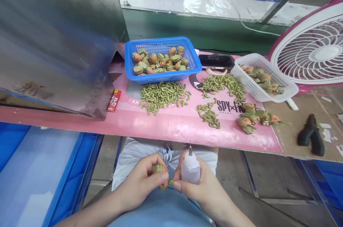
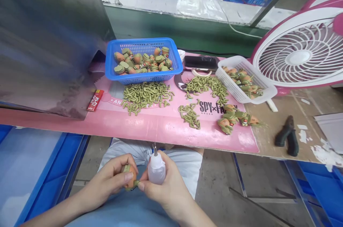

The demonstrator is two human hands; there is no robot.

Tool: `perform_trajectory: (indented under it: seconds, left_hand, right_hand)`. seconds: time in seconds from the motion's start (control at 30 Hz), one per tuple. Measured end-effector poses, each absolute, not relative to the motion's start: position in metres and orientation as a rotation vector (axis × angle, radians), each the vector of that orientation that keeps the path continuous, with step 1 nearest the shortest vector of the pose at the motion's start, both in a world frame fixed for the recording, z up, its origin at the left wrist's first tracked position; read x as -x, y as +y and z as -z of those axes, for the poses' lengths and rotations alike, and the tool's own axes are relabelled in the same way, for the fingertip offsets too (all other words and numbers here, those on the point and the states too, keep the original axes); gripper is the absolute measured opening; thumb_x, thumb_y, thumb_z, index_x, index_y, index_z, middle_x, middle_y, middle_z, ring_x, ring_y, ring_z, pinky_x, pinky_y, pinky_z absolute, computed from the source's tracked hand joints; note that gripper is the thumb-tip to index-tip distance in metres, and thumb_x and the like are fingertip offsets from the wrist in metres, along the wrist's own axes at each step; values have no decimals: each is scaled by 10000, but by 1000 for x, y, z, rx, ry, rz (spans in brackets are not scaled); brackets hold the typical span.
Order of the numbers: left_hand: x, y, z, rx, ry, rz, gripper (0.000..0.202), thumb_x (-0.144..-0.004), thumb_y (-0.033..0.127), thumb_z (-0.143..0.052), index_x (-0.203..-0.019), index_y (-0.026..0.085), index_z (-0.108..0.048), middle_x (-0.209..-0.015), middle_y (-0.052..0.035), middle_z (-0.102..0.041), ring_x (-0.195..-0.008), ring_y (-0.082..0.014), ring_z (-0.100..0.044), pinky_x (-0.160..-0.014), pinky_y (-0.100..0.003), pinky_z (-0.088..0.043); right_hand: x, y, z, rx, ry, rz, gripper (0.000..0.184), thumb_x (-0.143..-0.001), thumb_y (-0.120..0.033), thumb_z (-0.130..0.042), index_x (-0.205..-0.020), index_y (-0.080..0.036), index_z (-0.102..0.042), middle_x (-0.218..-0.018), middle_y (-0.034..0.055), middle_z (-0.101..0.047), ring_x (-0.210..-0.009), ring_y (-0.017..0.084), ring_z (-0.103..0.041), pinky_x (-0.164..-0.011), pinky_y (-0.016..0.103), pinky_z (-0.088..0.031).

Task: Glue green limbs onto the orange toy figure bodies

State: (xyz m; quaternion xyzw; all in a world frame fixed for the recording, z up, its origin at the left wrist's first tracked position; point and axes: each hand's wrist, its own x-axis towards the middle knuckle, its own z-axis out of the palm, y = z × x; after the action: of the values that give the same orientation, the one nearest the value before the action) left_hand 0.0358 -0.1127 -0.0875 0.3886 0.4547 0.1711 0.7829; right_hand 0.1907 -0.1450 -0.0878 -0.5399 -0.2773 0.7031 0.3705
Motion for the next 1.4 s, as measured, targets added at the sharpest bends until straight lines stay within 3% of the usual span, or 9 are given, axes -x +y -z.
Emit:
perform_trajectory:
  seconds: [0.2,0.4,0.53,0.8,0.87,0.97,1.17,1.3,1.4]
  left_hand:
    - [-38,-113,89,-832,963,-296,229,-657,392,-573,-627,195,-462,-491,58,-494,-429,-74,-325,-396,-206,-175]
    - [-38,-119,95,-766,956,-281,211,-668,370,-550,-626,192,-446,-465,78,-491,-335,-32,-208,-343,-197,-124]
    - [-38,-119,98,-761,959,-284,206,-678,367,-538,-627,188,-448,-466,78,-490,-318,-25,-207,-321,-191,-109]
    - [-38,-117,95,-797,952,-329,249,-715,425,-527,-698,187,-453,-549,67,-498,-347,-35,-308,-310,-158,-197]
    - [-36,-116,93,-871,943,-387,258,-739,442,-514,-736,193,-446,-578,64,-492,-408,-59,-393,-363,-166,-306]
    - [-30,-115,92,-1142,945,-488,191,-789,377,-487,-838,198,-440,-692,15,-551,-608,-125,-528,-561,-245,-440]
    - [-21,-113,90,-1656,837,-558,194,-789,193,-456,-969,242,-400,-917,-41,-567,-809,-179,-580,-708,-311,-482]
    - [-21,-111,83,-1861,773,-495,271,-810,174,-451,-1053,253,-361,-949,-41,-572,-850,-183,-598,-723,-281,-489]
    - [-22,-110,80,-1938,725,-485,297,-833,175,-438,-1094,263,-326,-989,-41,-566,-885,-170,-601,-757,-256,-485]
  right_hand:
    - [-193,-149,97,1367,-807,-1842,302,-553,-247,-672,-725,-209,-427,-593,-49,-571,-522,101,-466,-486,214,-356]
    - [-193,-155,101,1414,-788,-1843,277,-567,-252,-649,-735,-205,-434,-599,-48,-555,-526,102,-457,-487,215,-355]
    - [-192,-155,101,1412,-781,-1865,285,-564,-248,-648,-737,-200,-427,-600,-50,-552,-528,97,-456,-507,219,-350]
    - [-197,-147,99,1401,-756,-1736,292,-589,-275,-688,-746,-189,-458,-635,-23,-585,-539,110,-474,-523,241,-353]
    - [-200,-145,96,1396,-719,-1656,316,-586,-307,-717,-746,-186,-473,-669,-10,-596,-546,113,-485,-519,242,-359]
    - [-202,-144,91,1351,-595,-1550,338,-563,-310,-754,-735,-196,-486,-659,-27,-593,-535,106,-496,-519,234,-371]
    - [-195,-146,88,1153,-577,-1557,321,-555,-250,-773,-753,-232,-522,-855,-10,-630,-664,121,-548,-613,242,-431]
    - [-196,-148,92,988,-720,-1643,296,-629,-219,-738,-801,-261,-502,-777,-29,-611,-822,148,-564,-725,261,-436]
    - [-198,-150,96,919,-749,-1677,284,-669,-197,-710,-829,-270,-487,-820,-41,-596,-702,117,-566,-685,256,-444]
